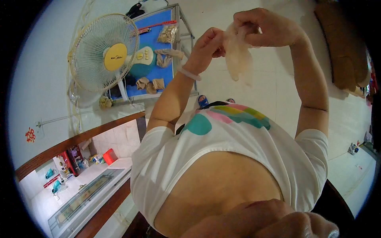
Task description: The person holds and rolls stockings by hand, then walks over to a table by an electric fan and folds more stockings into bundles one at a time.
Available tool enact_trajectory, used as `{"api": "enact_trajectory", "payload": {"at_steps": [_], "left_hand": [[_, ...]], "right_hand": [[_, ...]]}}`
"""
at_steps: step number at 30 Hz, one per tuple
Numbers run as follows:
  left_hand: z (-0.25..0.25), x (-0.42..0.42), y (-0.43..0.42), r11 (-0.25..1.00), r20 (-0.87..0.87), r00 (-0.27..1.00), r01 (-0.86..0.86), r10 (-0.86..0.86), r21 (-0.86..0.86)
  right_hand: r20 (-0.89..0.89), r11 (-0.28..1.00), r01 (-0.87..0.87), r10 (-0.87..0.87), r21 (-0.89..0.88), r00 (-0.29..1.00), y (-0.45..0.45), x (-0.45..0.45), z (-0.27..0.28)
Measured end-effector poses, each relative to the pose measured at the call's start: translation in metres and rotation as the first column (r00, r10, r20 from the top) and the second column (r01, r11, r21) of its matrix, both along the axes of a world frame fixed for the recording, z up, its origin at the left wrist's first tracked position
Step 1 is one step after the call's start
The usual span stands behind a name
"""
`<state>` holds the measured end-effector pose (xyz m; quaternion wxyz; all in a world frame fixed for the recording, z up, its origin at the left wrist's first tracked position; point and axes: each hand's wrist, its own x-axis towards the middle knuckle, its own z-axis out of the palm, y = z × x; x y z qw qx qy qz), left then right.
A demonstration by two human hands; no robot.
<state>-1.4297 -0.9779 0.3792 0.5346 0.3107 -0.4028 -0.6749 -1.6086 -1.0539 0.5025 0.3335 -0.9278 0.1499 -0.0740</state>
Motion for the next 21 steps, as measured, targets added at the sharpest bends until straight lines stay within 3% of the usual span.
{"api": "enact_trajectory", "payload": {"at_steps": [1, 4, 7, 10, 14, 17, 20, 21], "left_hand": [[0.002, -0.001, 0.0, 1.0, -0.044, 0.999, -0.012, 0.012, 0.019], [0.004, -0.005, 0.0, 0.971, 0.054, 0.999, 0.01, 0.003, -0.237], [0.009, -0.011, 0.003, 0.967, 0.228, 0.969, -0.033, 0.092, -0.251], [-0.003, -0.016, 0.001, 0.971, 0.212, 0.973, -0.037, 0.088, -0.236], [-0.006, -0.014, 0.001, 0.995, 0.051, 0.997, -0.061, 0.064, -0.075], [-0.002, -0.007, 0.005, 0.999, -0.012, 0.999, -0.038, 0.038, 0.008], [0.004, -0.001, 0.005, 1.0, -0.033, 0.999, -0.004, 0.004, -0.006], [0.009, -0.002, 0.006, 0.999, -0.028, 0.999, -0.037, 0.037, -0.016]], "right_hand": [[0.029, 0.999, -0.016, 0.017, -0.034, 0.999, 0.0, 0.001, -0.004], [-0.013, 0.999, 0.019, -0.02, -0.045, 1.0, 0.002, 0.006, -0.003], [0.015, 0.99, 0.069, -0.068, -0.121, 0.998, 0.009, 0.01, -0.006], [-0.023, 0.983, 0.089, -0.094, -0.158, 0.995, 0.014, 0.013, 0.0], [-0.152, 0.982, 0.154, -0.169, -0.108, 0.974, 0.008, 0.012, 0.007], [-0.006, 0.989, 0.148, -0.148, 0.019, 0.989, -0.004, 0.002, 0.009], [-0.013, 0.932, 0.35, -0.353, -0.096, 0.936, -0.024, -0.012, -0.024], [0.093, 0.909, 0.392, -0.382, -0.139, 0.919, -0.025, -0.017, -0.037]]}}
